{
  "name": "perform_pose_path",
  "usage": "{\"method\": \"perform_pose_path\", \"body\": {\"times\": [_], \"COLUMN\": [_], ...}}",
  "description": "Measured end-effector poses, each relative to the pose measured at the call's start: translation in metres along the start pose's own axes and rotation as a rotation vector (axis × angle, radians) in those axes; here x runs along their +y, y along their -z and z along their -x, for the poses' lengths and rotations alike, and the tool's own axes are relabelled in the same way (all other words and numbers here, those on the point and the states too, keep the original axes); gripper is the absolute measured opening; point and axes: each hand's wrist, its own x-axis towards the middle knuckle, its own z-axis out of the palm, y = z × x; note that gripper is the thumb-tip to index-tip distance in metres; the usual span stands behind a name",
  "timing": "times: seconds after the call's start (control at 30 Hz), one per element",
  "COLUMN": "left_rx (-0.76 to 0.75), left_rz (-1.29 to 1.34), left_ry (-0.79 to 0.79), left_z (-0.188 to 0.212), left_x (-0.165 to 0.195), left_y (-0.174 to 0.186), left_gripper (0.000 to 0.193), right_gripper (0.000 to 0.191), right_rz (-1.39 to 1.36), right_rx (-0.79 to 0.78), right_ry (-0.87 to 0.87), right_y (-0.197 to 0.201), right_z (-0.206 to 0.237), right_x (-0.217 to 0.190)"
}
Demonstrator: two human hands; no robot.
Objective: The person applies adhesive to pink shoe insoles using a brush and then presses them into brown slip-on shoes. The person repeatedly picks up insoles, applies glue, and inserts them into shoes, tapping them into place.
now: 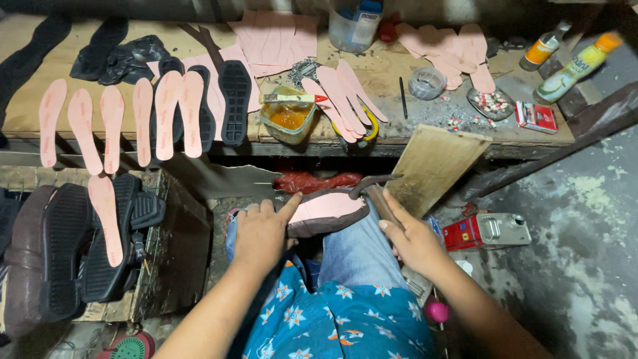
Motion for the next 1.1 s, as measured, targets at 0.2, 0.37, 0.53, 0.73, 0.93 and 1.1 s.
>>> {"method": "perform_pose_path", "body": {"times": [0.2,0.37,0.53,0.73,0.93,1.1], "left_rx": [-0.044,-0.063,-0.115,-0.094,-0.100,-0.063], "left_rz": [-0.013,-0.004,-0.002,-0.013,-0.004,0.005], "left_ry": [0.004,0.005,0.028,0.030,0.041,0.038], "left_z": [-0.004,-0.015,-0.016,-0.020,-0.014,-0.008], "left_x": [-0.002,-0.003,-0.004,-0.007,-0.007,-0.006], "left_y": [0.000,0.000,0.001,0.001,0.001,0.000], "left_gripper": [0.100,0.099,0.100,0.100,0.100,0.097], "right_gripper": [0.072,0.071,0.072,0.068,0.062,0.053], "right_rz": [-0.219,-0.350,-0.227,-0.058,0.047,0.108], "right_rx": [0.166,0.287,0.127,0.209,0.198,0.152], "right_ry": [0.124,0.269,0.049,0.395,0.550,0.595], "right_y": [-0.013,-0.011,-0.011,-0.032,-0.043,-0.060], "right_z": [0.014,0.008,0.009,0.019,0.017,0.013], "right_x": [0.006,0.022,0.025,0.012,0.021,0.010]}}
